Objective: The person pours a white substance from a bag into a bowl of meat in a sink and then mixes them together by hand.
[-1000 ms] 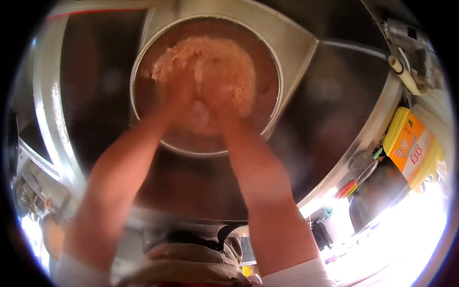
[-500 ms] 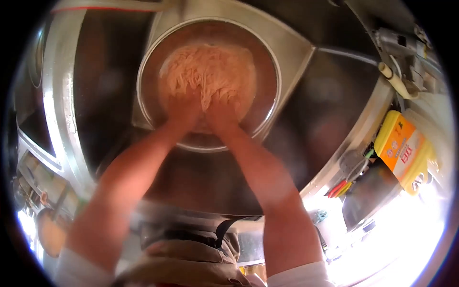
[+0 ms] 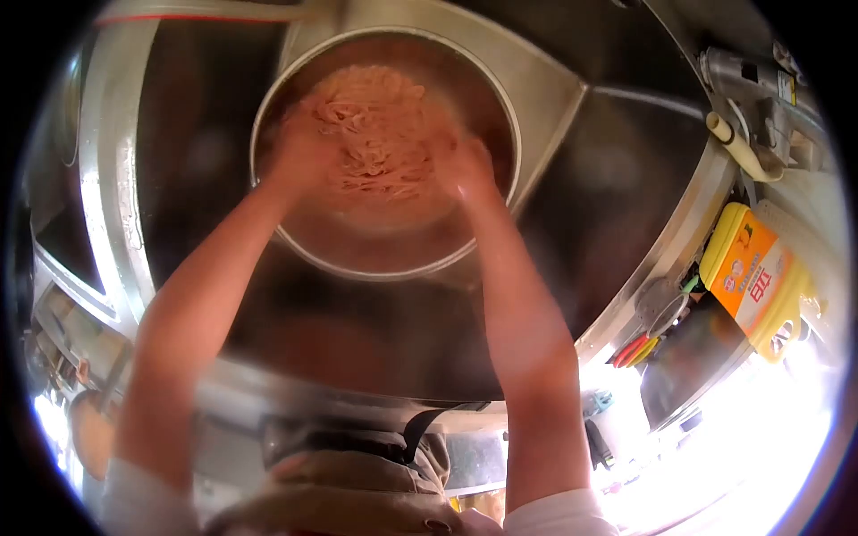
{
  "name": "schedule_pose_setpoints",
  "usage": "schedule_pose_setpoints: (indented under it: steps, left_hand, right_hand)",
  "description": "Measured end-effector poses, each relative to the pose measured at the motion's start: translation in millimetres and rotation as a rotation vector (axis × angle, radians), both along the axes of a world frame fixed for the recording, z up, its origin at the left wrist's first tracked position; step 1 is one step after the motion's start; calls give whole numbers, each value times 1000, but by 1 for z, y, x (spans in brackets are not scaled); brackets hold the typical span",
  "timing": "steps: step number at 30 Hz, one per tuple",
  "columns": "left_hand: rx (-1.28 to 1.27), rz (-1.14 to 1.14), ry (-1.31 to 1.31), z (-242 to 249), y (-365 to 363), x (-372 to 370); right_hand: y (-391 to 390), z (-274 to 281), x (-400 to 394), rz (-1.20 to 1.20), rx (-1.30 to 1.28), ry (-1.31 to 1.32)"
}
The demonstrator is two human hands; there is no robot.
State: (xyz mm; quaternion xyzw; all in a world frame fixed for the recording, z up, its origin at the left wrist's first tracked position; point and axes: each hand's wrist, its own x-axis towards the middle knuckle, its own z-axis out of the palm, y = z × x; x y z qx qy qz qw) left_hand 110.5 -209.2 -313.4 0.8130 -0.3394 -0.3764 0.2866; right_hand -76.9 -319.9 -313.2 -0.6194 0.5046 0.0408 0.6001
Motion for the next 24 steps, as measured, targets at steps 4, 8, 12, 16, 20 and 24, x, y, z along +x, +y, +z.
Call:
schedule_pose_setpoints:
  steps: [4,8,12,16,20,24]
  left_hand:
    - [-226,-189,533,-64,-17,19]
    - [95,141,946,-24,-15,-1]
    - [320,-430,321,46,29,-17]
    - [198,-252,-88,0,58,-52]
    - [236,169,46,-59,9,-49]
    - [351,-247,-34,-100,-36,9]
  right_hand:
    - [-21,-94,39,116,-559,-16]
    - [-6,-72,37,57,127,-121]
    - [40,-9,-6,465,-32,-17]
    - [100,-16,-15,816,-550,258]
    - [67,-57,23,712,-435,400]
    - [-1,-74,81,192,-187,389]
